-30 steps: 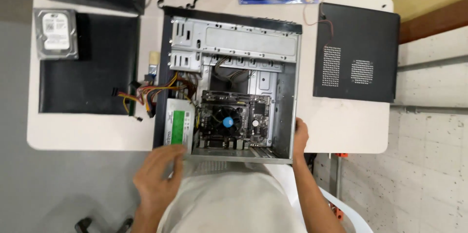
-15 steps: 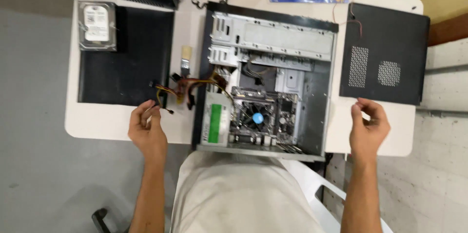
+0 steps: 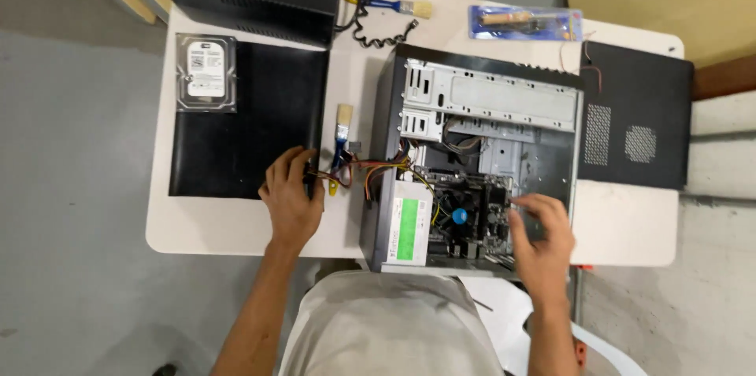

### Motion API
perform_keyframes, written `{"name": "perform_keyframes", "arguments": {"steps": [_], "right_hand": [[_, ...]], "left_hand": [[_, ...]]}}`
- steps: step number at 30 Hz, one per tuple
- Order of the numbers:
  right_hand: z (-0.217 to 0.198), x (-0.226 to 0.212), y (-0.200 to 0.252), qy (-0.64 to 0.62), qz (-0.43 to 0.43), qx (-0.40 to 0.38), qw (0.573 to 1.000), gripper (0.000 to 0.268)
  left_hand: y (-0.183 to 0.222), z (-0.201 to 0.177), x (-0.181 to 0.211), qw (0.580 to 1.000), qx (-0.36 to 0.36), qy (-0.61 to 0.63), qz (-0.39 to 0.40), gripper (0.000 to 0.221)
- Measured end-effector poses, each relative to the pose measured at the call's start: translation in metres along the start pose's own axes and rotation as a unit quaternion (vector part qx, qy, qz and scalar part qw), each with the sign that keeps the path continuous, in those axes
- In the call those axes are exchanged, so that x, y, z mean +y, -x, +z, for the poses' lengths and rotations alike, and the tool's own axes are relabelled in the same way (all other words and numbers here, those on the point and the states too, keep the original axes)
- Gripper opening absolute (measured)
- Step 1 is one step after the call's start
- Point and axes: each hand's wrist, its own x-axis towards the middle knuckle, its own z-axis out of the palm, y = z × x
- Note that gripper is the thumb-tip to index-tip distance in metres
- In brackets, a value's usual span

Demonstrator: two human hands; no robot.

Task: Installing a motherboard and other components into a computer case and securing them with a screwdriver.

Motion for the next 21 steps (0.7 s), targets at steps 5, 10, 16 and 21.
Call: {"name": "perform_keyframes", "arguments": {"steps": [5, 10, 16, 21], "right_hand": [[0.028, -0.009, -0.008, -0.061, 0.148, -0.113, 0.98, 0.02], [0.077, 0.046, -0.046, 0.151, 0.064, -0.148, 0.975, 0.041], [0.095, 0.076, -0.051, 0.276, 0.006, -0.144, 0.95, 0.014], [0.085, 0.092, -0.034, 0.266, -0.029, -0.118, 0.956, 0.008]], "left_hand": [[-0.003, -0.016, -0.002, 0.99, 0.014, 0.118, 0.075, 0.047], [0.003, -0.034, 0.028, 0.976, 0.056, 0.167, 0.128, 0.041], [0.009, -0.054, 0.085, 0.952, 0.038, 0.251, 0.171, 0.026], [0.026, -0.042, 0.126, 0.932, -0.026, 0.317, 0.172, 0.024]]}}
